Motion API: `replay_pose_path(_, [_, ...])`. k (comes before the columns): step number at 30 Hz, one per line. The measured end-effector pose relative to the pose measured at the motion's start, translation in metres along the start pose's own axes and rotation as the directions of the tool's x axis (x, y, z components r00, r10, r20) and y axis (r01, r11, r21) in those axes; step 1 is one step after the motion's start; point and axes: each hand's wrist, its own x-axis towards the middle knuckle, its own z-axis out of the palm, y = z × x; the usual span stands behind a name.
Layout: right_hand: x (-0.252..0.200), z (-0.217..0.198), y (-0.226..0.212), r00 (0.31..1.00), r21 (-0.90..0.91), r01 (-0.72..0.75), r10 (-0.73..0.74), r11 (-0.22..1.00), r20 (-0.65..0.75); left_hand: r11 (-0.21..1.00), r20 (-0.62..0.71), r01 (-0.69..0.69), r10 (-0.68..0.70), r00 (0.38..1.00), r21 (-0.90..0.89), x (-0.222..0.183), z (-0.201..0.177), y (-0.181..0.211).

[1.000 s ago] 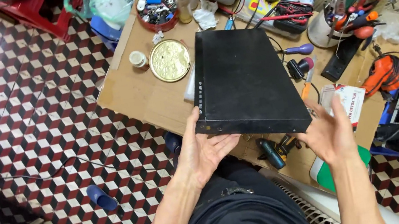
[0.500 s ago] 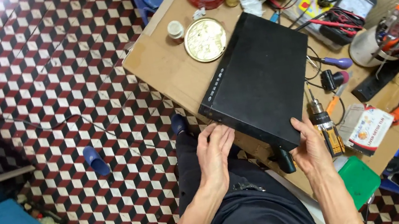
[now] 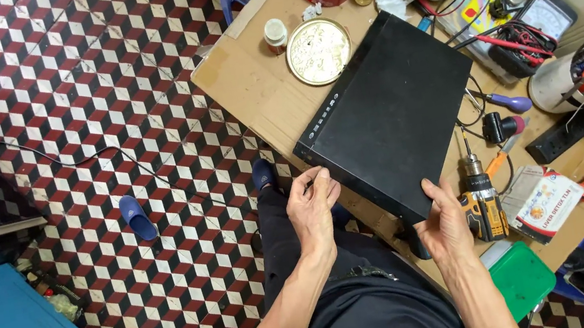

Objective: The person places a black electronic device on the workbench, flips it over, and uses a cordless drill to remove screws from its rear panel. They pry at the panel seam with a small blade, reposition the device repeatedly, and continue unscrewing and prying to open the casing.

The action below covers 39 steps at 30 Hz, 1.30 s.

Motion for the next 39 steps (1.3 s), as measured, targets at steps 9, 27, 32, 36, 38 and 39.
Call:
replay_pose_path(9, [-0.001,0.012,0.008,0.999,0.012,-0.012,0.012,1.0,-0.044,0.991,0.007,0.054,-0.055,0.998,0.122,0.012,-0.013,0.013])
replay_pose_path(27, [0.056,0.003,0.08,0.813,0.115,-0.042,0.101,0.992,-0.573,0.358,0.424,-0.479,0.223,0.878,0.802,0.354,0.109,0.018])
replay_pose_path(32, [0.065,-0.008,0.111,0.813,0.047,0.043,-0.008,0.998,-0.582,0.402,0.386,-0.387,0.089,0.918,0.829,0.364,0.108,0.022])
replay_pose_path(36, [0.074,-0.009,0.103,0.768,0.067,-0.03,0.066,0.997,-0.637,0.339,0.427,-0.413,0.036,0.904,0.845,0.308,0.087,0.042])
replay_pose_path(38, [0.078,-0.022,0.096,0.768,-0.156,-0.081,-0.038,0.984,-0.639,0.434,0.532,-0.467,-0.035,0.846,0.771,0.285,0.061,0.028])
replay_pose_path(39, [0.082,-0.011,0.076,0.762,-0.158,-0.071,-0.049,0.985,-0.646,0.439,0.542,-0.472,-0.04,0.839,0.764,0.275,0.062,0.021])
